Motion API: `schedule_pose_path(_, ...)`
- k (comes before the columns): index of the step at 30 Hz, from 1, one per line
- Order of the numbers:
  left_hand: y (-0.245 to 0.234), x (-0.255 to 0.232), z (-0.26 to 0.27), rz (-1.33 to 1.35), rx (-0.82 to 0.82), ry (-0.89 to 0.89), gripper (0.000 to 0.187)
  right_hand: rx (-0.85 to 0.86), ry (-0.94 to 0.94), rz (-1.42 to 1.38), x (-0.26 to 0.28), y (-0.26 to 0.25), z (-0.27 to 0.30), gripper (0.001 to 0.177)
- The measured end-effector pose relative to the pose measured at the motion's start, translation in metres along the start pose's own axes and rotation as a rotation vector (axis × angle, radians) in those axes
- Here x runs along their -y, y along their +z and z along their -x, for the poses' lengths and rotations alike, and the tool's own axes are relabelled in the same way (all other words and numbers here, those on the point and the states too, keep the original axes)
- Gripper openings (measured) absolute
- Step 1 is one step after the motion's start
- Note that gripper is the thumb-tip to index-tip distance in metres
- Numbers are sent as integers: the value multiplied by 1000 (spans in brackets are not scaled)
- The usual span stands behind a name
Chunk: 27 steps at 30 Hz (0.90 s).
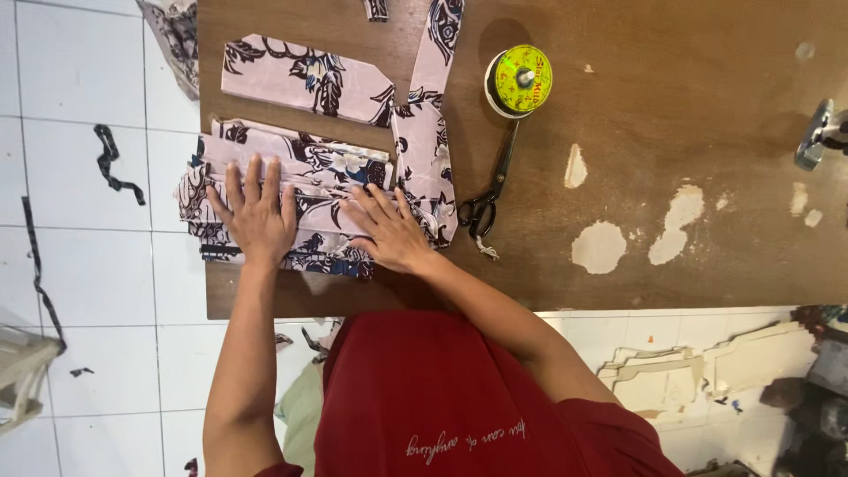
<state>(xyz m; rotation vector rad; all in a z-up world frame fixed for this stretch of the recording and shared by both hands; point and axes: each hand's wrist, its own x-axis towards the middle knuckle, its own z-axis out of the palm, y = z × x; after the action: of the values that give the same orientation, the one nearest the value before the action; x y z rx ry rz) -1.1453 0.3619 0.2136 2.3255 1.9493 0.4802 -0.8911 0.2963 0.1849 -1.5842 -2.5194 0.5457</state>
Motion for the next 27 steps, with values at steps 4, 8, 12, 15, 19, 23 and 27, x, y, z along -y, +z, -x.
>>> schedule_pose_path(4, -4, 0, -5, 38, 19, -12, 47, -82, 176, 67, -39, 6, 8, 62)
schedule_pose_path(8, -7, -12, -13, 99, 58, -29, 45, -428, 519, -180, -104, -1, 12, 64)
schedule_pose_path(12, 3, -71, -13, 240, 145, 93, 33, -455, 633, -117, -131, -9, 0, 75)
schedule_pose_path(15, 14, -134, 13, 117, 161, 485, 42, -390, 705, -169, -126, -12, -10, 61)
schedule_pose_path(19, 10, -171, 37, 112, 146, 541, 52, -381, 700, -297, -126, -16, -7, 49)
schedule_pose_path(23, -1, -175, 47, 142, 186, 458, 51, -441, 643, -387, -130, -11, 7, 36)
schedule_pose_path(27, -10, -172, 62, 175, 127, 454, 48, -560, 669, -595, -129, -3, 14, 30)
